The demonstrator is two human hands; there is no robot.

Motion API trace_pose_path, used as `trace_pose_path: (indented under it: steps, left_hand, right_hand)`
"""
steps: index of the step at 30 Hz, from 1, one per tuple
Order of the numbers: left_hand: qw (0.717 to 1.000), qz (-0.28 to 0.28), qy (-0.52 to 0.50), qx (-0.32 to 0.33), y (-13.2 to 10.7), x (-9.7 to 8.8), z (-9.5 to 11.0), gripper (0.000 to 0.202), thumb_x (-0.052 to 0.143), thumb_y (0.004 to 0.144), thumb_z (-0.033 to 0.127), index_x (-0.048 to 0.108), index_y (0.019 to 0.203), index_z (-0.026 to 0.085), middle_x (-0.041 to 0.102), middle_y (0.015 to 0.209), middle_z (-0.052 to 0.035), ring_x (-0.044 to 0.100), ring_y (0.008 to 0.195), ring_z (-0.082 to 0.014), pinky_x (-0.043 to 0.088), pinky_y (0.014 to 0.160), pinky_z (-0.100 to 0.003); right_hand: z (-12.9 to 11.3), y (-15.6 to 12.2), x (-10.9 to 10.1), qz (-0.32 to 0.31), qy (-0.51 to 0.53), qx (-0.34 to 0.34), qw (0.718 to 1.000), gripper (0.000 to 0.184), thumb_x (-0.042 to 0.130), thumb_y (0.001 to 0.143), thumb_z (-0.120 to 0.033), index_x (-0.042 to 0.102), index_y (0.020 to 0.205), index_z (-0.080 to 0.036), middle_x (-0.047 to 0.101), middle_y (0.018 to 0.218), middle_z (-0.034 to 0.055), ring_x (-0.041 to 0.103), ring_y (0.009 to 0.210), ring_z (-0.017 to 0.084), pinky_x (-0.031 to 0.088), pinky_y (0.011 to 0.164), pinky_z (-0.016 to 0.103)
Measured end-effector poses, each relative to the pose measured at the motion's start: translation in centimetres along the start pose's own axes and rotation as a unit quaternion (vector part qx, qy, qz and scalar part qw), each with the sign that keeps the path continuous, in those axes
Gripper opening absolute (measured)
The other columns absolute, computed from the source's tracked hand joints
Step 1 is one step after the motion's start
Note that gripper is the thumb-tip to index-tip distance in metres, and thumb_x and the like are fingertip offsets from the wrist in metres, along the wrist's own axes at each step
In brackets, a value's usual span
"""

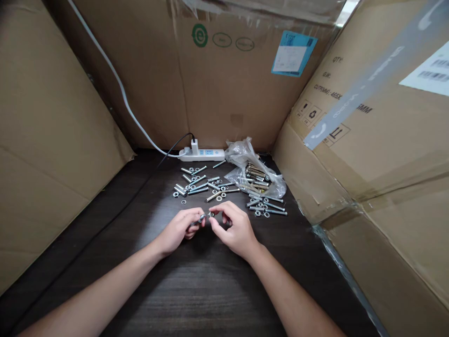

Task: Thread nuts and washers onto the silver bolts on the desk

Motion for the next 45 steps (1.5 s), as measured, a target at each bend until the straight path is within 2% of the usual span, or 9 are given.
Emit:
trace_pose_path:
  steps: [6, 11, 18, 25, 37, 41, 45]
  left_hand:
    - [0.998, -0.007, 0.04, 0.039, -0.1, 0.5, 0.6, 0.022, 0.046, 0.079, 0.033, 0.051, 0.068, 0.015, 0.034, 0.053, 0.0054, 0.024, 0.047, -0.0074, 0.02, 0.044, -0.02]
    - [0.991, 0.011, 0.107, 0.08, -0.2, 0.1, 0.9, 0.02, 0.043, 0.082, 0.029, 0.053, 0.072, 0.015, 0.049, 0.069, 0.0002, 0.041, 0.062, -0.0114, 0.032, 0.056, -0.021]
    - [0.957, 0.055, 0.238, 0.16, -0.9, -0.2, 3.0, 0.018, 0.041, 0.086, 0.023, 0.053, 0.075, 0.016, 0.054, 0.072, 0.0014, 0.048, 0.07, -0.0133, 0.035, 0.067, -0.022]
    - [0.934, 0.053, 0.316, 0.158, -1.0, 0.1, 2.7, 0.017, 0.042, 0.088, 0.025, 0.055, 0.082, 0.017, 0.06, 0.076, 0.0011, 0.052, 0.071, -0.0139, 0.036, 0.067, -0.023]
    - [0.92, 0.061, 0.355, 0.157, -0.9, -0.1, 2.6, 0.015, 0.042, 0.088, 0.023, 0.054, 0.082, 0.017, 0.058, 0.074, 0.0023, 0.05, 0.066, -0.0117, 0.034, 0.06, -0.023]
    - [0.917, 0.064, 0.367, 0.141, -1.1, -0.1, 2.4, 0.012, 0.043, 0.088, 0.026, 0.052, 0.088, 0.019, 0.055, 0.07, 0.0039, 0.047, 0.06, -0.0104, 0.031, 0.053, -0.021]
    - [0.917, 0.046, 0.371, 0.139, -1.3, 0.5, 2.5, 0.009, 0.044, 0.088, 0.027, 0.049, 0.087, 0.019, 0.053, 0.069, 0.0048, 0.046, 0.058, -0.009, 0.031, 0.052, -0.02]
  right_hand:
    - [-0.6, -0.3, 0.7, -0.022, 0.044, -0.009, 0.999, 0.02, 0.055, 0.083, -0.019, 0.061, 0.101, -0.02, 0.059, 0.085, 0.004, 0.049, 0.063, 0.013, 0.043, 0.058, 0.026]
    - [-0.8, -0.2, 1.1, -0.045, 0.05, -0.011, 0.998, 0.022, 0.055, 0.084, -0.019, 0.062, 0.105, -0.02, 0.059, 0.086, 0.0047, 0.05, 0.064, 0.014, 0.044, 0.06, 0.027]
    - [-0.2, -0.1, 1.0, -0.042, 0.039, 0.007, 0.998, 0.022, 0.055, 0.084, -0.02, 0.062, 0.104, -0.019, 0.06, 0.083, 0.004, 0.051, 0.063, 0.013, 0.043, 0.058, 0.026]
    - [0.3, -0.2, 1.0, -0.048, 0.02, 0.024, 0.998, 0.014, 0.059, 0.083, -0.024, 0.062, 0.095, -0.018, 0.058, 0.076, 0.0021, 0.05, 0.062, 0.012, 0.041, 0.057, 0.025]
    - [0.1, -0.1, 1.2, -0.068, 0.014, 0.011, 0.998, 0.019, 0.056, 0.084, -0.019, 0.059, 0.103, -0.02, 0.059, 0.084, 0.0024, 0.052, 0.065, 0.013, 0.041, 0.058, 0.025]
    - [0.4, 0.0, 1.0, -0.072, 0.0, 0.018, 0.997, 0.013, 0.058, 0.084, -0.023, 0.059, 0.096, -0.019, 0.059, 0.081, 0.0021, 0.052, 0.066, 0.013, 0.041, 0.058, 0.025]
    - [0.5, -0.1, 1.3, -0.092, 0.0, 0.032, 0.995, 0.007, 0.055, 0.086, -0.025, 0.057, 0.086, -0.018, 0.056, 0.074, 0.0004, 0.05, 0.063, 0.012, 0.04, 0.057, 0.024]
Point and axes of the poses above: each hand's wrist, its own y-axis towards the middle knuckle, its own x-axis out of the palm, z = x × y, the point moved 10 cm from there along y, towards the middle knuckle
